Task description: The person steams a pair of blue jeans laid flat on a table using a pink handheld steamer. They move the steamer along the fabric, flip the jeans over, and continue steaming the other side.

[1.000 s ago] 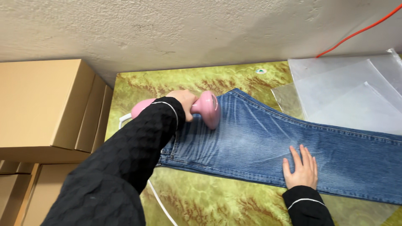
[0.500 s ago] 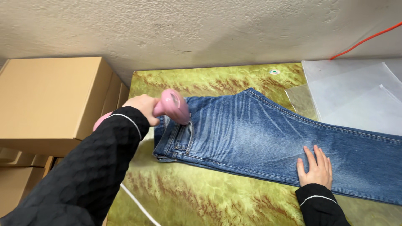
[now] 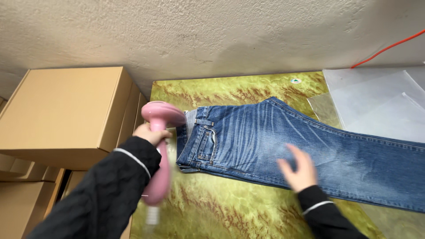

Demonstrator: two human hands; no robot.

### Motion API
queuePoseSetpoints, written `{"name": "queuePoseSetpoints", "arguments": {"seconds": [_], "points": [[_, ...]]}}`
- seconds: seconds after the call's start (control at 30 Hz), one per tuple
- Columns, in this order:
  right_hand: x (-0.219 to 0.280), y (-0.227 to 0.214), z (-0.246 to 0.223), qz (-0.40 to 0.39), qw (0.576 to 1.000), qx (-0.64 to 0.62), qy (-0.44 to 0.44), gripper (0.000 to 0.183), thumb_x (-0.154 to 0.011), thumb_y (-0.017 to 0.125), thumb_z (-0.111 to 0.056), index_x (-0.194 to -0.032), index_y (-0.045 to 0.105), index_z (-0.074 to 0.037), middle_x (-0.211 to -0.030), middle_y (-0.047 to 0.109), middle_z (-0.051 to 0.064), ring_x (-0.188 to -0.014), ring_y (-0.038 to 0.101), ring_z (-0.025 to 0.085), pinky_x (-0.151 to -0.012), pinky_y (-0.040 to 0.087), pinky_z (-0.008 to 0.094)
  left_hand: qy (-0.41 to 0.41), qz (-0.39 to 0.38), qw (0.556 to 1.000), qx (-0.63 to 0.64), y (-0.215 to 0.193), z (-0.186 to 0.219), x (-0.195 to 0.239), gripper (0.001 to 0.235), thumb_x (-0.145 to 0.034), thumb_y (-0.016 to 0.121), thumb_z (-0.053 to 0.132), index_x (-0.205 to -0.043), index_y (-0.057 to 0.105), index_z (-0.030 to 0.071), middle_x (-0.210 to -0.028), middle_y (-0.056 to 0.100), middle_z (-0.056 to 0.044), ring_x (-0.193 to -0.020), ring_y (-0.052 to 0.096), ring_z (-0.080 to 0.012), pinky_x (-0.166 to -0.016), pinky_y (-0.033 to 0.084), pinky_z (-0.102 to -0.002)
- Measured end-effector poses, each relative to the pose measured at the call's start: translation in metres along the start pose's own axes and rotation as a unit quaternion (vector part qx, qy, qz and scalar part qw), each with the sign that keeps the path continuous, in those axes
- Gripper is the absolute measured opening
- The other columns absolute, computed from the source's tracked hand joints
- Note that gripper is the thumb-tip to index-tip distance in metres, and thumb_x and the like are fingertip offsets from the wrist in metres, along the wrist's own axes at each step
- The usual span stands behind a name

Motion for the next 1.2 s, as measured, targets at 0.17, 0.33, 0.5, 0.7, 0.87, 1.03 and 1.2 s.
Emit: {"name": "queuePoseSetpoints", "arguments": {"seconds": [0.17,0.33,0.5,0.7,0.87,1.03,1.2], "points": [[0.062,0.012,-0.273,-0.247,0.961,-0.075,-0.099,0.104,-0.072,0.083,-0.065,-0.159,0.047,-0.020,-0.144,0.067,0.012,-0.131,0.067,0.029,-0.111,0.052,0.046,-0.060,0.003,0.952,0.301,0.074,0.024,0.055,0.066,-0.064,0.094,0.043,-0.111,0.071,0.002,-0.105,0.076,-0.017,-0.090,0.073,-0.0258,-0.077,0.056,-0.037],[0.042,0.062,-0.279,-0.205,0.966,0.082,-0.132,0.094,-0.065,0.085,-0.045,-0.144,0.046,-0.014,-0.116,0.065,0.013,-0.098,0.070,0.042,-0.081,0.057,0.058,-0.002,-0.010,0.833,0.554,0.168,0.038,0.084,0.048,-0.074,0.093,0.015,-0.110,0.069,-0.004,-0.106,0.080,-0.020,-0.093,0.075,-0.0207,-0.084,0.060,-0.030],[0.021,0.045,-0.252,-0.234,0.961,0.089,-0.122,0.080,-0.058,0.080,-0.050,-0.132,0.059,-0.026,-0.118,0.073,0.002,-0.102,0.073,0.036,-0.081,0.057,0.056,0.140,0.059,0.922,0.355,0.201,0.015,0.112,0.048,-0.101,0.058,0.047,-0.134,0.071,0.015,-0.136,0.079,-0.007,-0.127,0.071,-0.0217,-0.110,0.048,-0.035],[0.001,0.011,-0.236,-0.221,0.926,0.198,-0.235,0.085,-0.058,0.081,-0.047,-0.137,0.060,-0.025,-0.105,0.071,0.004,-0.093,0.069,0.036,-0.068,0.054,0.058,0.388,0.318,0.847,-0.177,0.249,-0.006,0.161,0.079,-0.097,0.047,0.052,-0.167,0.036,0.016,-0.178,0.031,-0.008,-0.166,0.024,-0.0229,-0.134,0.011,-0.060],[-0.018,-0.018,-0.212,-0.208,0.920,0.229,-0.239,0.086,-0.059,0.085,-0.049,-0.139,0.060,-0.027,-0.107,0.071,0.004,-0.094,0.071,0.035,-0.071,0.056,0.057,0.388,0.319,0.851,-0.153,0.236,-0.002,0.167,0.070,-0.096,0.051,0.044,-0.161,0.047,0.017,-0.173,0.041,-0.007,-0.162,0.033,-0.0227,-0.133,0.019,-0.060],[-0.046,-0.059,-0.126,-0.220,0.928,0.260,-0.154,0.104,-0.058,0.085,-0.055,-0.154,0.053,-0.036,-0.128,0.071,0.002,-0.114,0.071,0.033,-0.088,0.058,0.055,0.390,0.337,0.843,-0.154,0.236,-0.002,0.168,0.071,-0.095,0.052,0.043,-0.163,0.046,0.020,-0.173,0.042,-0.004,-0.161,0.038,-0.0224,-0.131,0.024,-0.058],[-0.059,-0.116,-0.034,-0.236,0.926,0.272,-0.116,0.105,-0.058,0.089,-0.046,-0.156,0.051,-0.041,-0.122,0.071,-0.001,-0.113,0.072,0.028,-0.090,0.057,0.047,0.353,0.332,0.862,-0.147,0.239,-0.005,0.165,0.071,-0.093,0.054,0.043,-0.162,0.048,0.025,-0.174,0.042,0.002,-0.163,0.036,-0.0184,-0.127,0.030,-0.066]]}}
Point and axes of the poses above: each hand's wrist, its own x-axis away from the middle knuckle, its own y-axis out of the palm, z = x × y, the point moved 8 cm from there along -x, towards the middle knuckle
